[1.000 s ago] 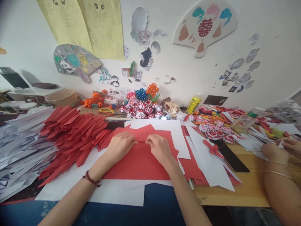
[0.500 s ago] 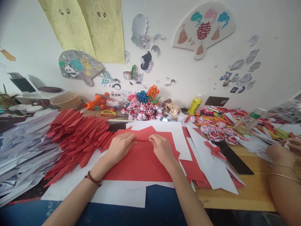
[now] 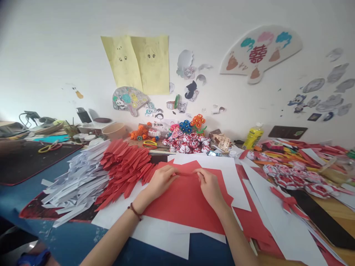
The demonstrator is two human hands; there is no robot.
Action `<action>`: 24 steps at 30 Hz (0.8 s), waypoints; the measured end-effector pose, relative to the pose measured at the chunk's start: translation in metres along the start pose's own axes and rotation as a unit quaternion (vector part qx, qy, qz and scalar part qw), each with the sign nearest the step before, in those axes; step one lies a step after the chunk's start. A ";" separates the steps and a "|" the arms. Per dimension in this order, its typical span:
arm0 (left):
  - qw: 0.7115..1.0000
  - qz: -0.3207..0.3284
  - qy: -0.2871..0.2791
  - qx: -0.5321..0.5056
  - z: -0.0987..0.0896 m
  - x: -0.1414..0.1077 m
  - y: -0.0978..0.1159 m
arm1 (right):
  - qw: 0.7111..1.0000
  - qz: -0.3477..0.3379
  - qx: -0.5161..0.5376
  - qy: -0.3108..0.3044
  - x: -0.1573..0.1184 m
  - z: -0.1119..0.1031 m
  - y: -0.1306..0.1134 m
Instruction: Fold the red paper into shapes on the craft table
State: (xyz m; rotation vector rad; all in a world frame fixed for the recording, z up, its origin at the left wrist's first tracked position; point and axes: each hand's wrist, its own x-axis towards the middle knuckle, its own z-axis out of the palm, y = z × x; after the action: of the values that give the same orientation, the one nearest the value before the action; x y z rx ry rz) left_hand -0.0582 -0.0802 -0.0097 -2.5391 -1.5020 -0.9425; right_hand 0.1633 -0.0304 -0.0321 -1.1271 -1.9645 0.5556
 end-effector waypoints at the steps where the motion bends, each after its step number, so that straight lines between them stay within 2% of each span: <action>1: 1.000 0.012 0.011 0.015 -0.001 -0.001 0.001 | 1.000 0.017 0.022 -0.006 0.000 -0.001 -0.001; 4: 0.995 0.016 0.051 0.081 -0.009 -0.006 0.007 | 0.996 0.041 0.079 -0.032 0.000 -0.002 -0.005; 6: 0.989 -0.011 0.087 0.121 -0.023 -0.013 0.009 | 0.994 0.041 0.092 -0.036 -0.001 -0.001 -0.007; 9: 0.968 -0.097 0.162 0.165 -0.058 -0.027 0.002 | 0.997 0.026 0.069 -0.039 -0.002 0.001 -0.006; 11: 0.932 -0.192 0.225 0.209 -0.086 -0.037 -0.010 | 0.997 0.012 0.047 -0.051 -0.002 0.003 -0.005; 12: 0.911 -0.241 0.236 0.237 -0.100 -0.041 -0.018 | 0.997 0.007 0.040 -0.059 -0.002 0.004 -0.004; 15: 0.846 -0.361 0.226 0.319 -0.134 -0.051 -0.042 | 0.997 0.000 0.023 -0.077 -0.002 0.004 -0.005; 18: 0.804 -0.413 0.209 0.374 -0.152 -0.056 -0.061 | 0.996 0.005 0.009 -0.092 -0.003 0.003 -0.007; 20: 0.796 -0.416 0.196 0.394 -0.157 -0.057 -0.068 | 0.995 0.008 0.003 -0.099 -0.003 0.002 -0.009; 24: 0.803 -0.389 0.166 0.420 -0.155 -0.054 -0.073 | 0.995 0.013 -0.006 -0.103 -0.003 0.003 -0.008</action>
State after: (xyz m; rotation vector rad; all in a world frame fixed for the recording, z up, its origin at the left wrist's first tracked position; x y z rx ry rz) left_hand -0.2103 -0.1353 0.0692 -1.0741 -2.1825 -0.4857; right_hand 0.1580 -0.0374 -0.0297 -1.1432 -2.1333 0.6986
